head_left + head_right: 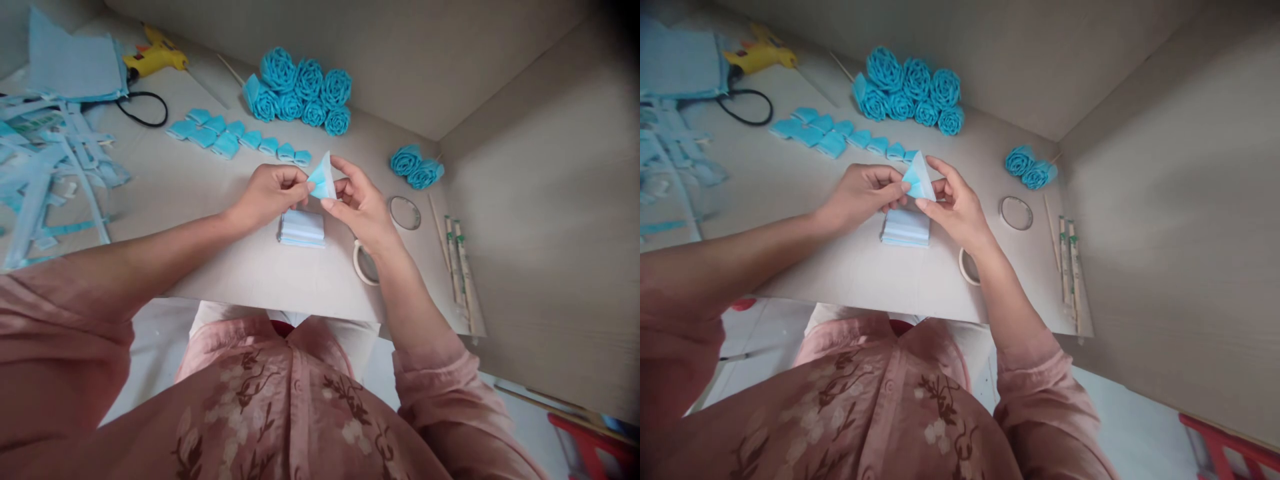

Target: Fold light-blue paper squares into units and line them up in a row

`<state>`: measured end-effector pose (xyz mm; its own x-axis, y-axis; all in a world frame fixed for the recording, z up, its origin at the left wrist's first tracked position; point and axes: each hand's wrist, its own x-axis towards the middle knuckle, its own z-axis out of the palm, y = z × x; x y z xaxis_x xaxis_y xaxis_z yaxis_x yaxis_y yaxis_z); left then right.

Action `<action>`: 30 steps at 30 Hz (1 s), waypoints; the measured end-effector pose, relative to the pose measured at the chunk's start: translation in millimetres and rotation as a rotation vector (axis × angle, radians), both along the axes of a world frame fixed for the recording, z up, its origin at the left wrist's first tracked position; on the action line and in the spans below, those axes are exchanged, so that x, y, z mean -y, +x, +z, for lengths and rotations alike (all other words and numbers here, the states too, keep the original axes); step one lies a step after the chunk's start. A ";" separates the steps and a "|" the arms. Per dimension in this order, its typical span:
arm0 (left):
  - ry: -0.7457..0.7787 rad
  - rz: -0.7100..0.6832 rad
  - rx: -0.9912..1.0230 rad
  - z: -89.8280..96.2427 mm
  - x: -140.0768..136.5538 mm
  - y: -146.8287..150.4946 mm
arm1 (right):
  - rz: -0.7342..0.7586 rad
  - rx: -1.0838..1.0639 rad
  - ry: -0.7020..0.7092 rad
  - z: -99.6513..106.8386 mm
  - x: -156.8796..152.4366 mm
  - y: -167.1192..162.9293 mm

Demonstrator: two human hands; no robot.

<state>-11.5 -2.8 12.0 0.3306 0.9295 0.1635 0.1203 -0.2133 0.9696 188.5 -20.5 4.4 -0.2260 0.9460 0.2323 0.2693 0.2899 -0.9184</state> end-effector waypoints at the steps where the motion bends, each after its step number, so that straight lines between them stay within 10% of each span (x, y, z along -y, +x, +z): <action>1: 0.005 -0.010 -0.002 -0.3 0.2 -0.2 | 0.003 -0.011 0.004 -0.3 -0.5 0.4; 30: 0.034 -0.199 -0.057 -3.5 1.7 0.7 | -0.058 0.039 0.124 -6.6 -0.1 1.4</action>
<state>-10.8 -4.4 8.5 0.5165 0.8394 0.1694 0.1275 -0.2709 0.9541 189.9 -20.4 -2.2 -0.1826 0.9225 0.3399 0.3241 0.3829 -0.8651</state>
